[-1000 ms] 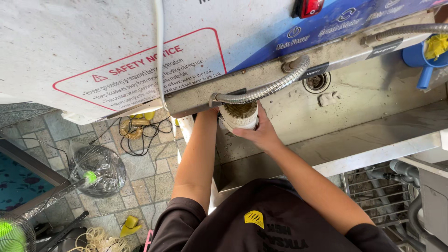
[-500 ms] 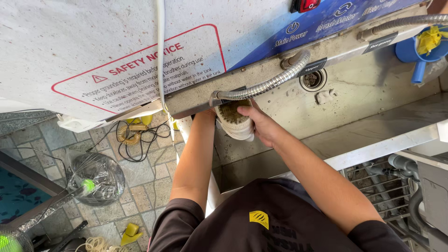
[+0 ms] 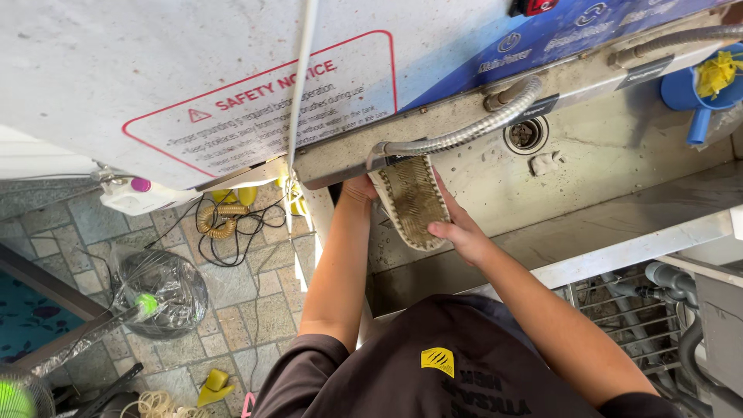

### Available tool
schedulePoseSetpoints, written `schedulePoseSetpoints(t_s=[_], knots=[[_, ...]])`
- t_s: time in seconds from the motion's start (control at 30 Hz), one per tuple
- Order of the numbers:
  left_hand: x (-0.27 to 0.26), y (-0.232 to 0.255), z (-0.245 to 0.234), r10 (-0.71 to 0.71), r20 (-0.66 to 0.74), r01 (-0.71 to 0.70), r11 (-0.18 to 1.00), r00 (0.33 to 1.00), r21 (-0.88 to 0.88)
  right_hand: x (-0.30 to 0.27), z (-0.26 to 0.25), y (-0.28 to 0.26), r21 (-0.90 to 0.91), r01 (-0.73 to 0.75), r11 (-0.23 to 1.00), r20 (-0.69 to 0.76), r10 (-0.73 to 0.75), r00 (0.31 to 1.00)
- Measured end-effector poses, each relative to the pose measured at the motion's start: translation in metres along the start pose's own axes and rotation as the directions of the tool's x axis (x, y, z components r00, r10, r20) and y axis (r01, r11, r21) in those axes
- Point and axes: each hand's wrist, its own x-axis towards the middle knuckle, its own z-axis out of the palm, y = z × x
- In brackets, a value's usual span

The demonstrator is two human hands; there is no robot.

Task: The person cleans a white sneaker using a handheld steam cleaner on the sole and upper, then rinses it under a faucet and wipes it with a white cloth. The person also briefly handles a black shoe in the sink.

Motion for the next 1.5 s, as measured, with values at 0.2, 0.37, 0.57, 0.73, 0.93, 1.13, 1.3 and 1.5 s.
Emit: schedulePoseSetpoints(t_s=[0.2, 0.37, 0.57, 0.73, 0.93, 1.13, 1.3, 1.5], knots=[[-0.031, -0.017, 0.024, 0.108, 0.169, -0.103, 0.994, 0.980, -0.037, -0.028, -0.016, 0.017, 0.033, 0.088, 0.996, 0.067, -0.090, 0.994], [-0.046, -0.031, 0.026, 0.099, 0.267, -0.067, 0.990, 0.959, -0.126, -0.040, -0.025, 0.021, 0.167, 0.063, 0.984, 0.059, -0.074, 0.996], [-0.062, -0.039, 0.040, 0.086, 0.281, -0.039, 0.984, 0.956, -0.172, -0.053, -0.033, 0.029, 0.232, 0.001, 0.973, 0.071, -0.018, 0.997], [-0.077, -0.043, 0.060, 0.078, 0.282, -0.052, 0.994, 0.956, -0.098, -0.058, -0.042, 0.037, 0.228, -0.007, 0.974, 0.070, -0.009, 0.997], [-0.083, -0.043, 0.069, 0.068, 0.352, -0.025, 0.992, 0.933, -0.125, -0.065, -0.042, 0.038, 0.194, 0.004, 0.981, 0.076, -0.019, 0.997], [-0.075, -0.035, 0.058, 0.138, 0.111, -0.139, 0.990, 0.984, 0.006, -0.050, -0.024, 0.024, 0.234, 0.037, 0.972, 0.032, -0.045, 0.998], [-0.047, -0.005, 0.045, 0.185, 0.060, -0.185, 0.983, 0.981, 0.003, -0.023, -0.011, 0.022, 0.477, -0.051, 0.877, -0.021, 0.069, 0.997], [-0.002, 0.013, 0.013, 0.168, -0.337, -0.147, 0.985, 0.926, 0.087, 0.012, 0.007, 0.030, 0.798, -0.179, 0.575, -0.098, 0.416, 0.904]])
